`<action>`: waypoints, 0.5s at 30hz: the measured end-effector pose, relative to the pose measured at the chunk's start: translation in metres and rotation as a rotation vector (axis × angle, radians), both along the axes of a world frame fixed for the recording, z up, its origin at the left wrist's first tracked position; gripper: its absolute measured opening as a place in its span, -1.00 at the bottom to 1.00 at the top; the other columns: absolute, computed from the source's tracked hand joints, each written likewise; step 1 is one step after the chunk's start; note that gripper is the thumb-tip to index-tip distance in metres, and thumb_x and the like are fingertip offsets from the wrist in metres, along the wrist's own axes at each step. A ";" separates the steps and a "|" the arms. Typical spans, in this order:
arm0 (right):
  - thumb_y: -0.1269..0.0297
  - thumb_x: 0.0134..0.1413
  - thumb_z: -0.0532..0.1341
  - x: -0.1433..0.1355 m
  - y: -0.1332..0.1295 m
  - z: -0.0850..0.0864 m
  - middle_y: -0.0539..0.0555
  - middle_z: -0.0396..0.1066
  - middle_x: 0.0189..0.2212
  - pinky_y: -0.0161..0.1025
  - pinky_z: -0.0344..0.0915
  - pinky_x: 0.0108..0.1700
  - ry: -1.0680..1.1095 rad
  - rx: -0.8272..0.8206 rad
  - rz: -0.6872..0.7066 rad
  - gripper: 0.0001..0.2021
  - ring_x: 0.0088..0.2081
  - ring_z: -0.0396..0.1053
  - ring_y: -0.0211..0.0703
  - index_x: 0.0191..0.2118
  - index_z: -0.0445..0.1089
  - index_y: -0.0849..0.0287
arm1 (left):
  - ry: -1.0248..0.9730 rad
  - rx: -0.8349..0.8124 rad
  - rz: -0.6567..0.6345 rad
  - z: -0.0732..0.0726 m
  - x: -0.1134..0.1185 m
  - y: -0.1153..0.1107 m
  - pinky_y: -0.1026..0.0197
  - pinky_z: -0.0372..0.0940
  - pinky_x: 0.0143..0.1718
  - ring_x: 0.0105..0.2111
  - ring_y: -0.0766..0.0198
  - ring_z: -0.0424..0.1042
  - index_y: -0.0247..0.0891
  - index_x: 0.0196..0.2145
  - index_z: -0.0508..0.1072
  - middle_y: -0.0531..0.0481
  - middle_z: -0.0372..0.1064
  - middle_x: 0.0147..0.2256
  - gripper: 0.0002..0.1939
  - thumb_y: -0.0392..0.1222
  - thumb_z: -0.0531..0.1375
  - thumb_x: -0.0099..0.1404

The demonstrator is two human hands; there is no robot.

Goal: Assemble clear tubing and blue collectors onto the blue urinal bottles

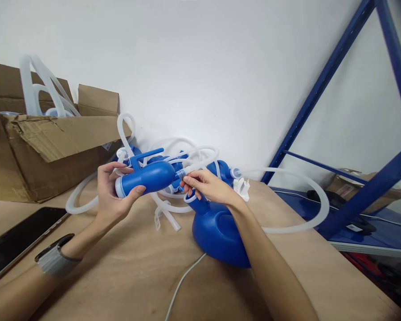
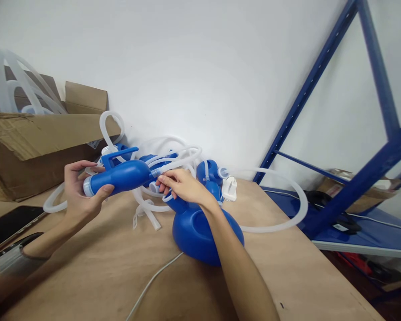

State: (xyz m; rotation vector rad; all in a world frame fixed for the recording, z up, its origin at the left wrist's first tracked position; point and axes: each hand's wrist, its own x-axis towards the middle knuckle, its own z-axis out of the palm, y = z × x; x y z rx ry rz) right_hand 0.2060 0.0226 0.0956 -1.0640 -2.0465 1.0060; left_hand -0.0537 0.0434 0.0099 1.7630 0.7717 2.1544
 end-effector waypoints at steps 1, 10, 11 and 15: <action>0.20 0.38 0.12 0.000 0.000 -0.001 0.11 0.47 -0.36 -0.43 0.29 -0.52 0.010 0.002 0.001 -0.72 -0.41 0.40 -0.31 -0.21 0.47 0.31 | -0.008 -0.016 -0.004 0.000 0.000 0.000 0.39 0.40 -0.38 -0.32 0.34 0.49 -0.16 -0.04 0.30 0.05 0.44 -0.25 -0.31 0.01 0.53 -0.02; 0.14 0.36 0.16 -0.003 0.001 0.000 0.09 0.47 -0.38 -0.46 0.29 -0.54 0.049 0.032 -0.002 -0.70 -0.43 0.40 -0.32 -0.26 0.47 0.28 | -0.027 -0.116 0.018 -0.001 0.002 0.000 0.35 0.33 -0.48 -0.35 0.30 0.45 -0.15 -0.02 0.28 0.02 0.39 -0.22 -0.28 0.13 0.50 -0.01; 0.16 0.35 0.16 -0.003 0.000 0.001 0.07 0.46 -0.41 -0.46 0.27 -0.55 0.049 0.026 -0.004 -0.71 -0.47 0.37 -0.35 -0.28 0.47 0.28 | -0.020 -0.119 0.025 -0.001 0.002 -0.001 0.32 0.35 -0.46 -0.34 0.28 0.46 -0.13 -0.02 0.28 0.01 0.40 -0.21 -0.29 0.14 0.49 0.00; 0.20 0.32 0.19 -0.004 -0.005 0.008 0.01 0.42 -0.48 -0.46 0.25 -0.54 0.063 -0.008 -0.029 -0.72 -0.53 0.32 -0.40 -0.36 0.46 0.28 | 0.001 -0.128 0.052 -0.003 0.005 -0.002 0.21 0.43 -0.34 -0.20 0.17 0.50 -0.07 -0.02 0.27 -0.01 0.40 -0.16 -0.33 0.14 0.47 0.03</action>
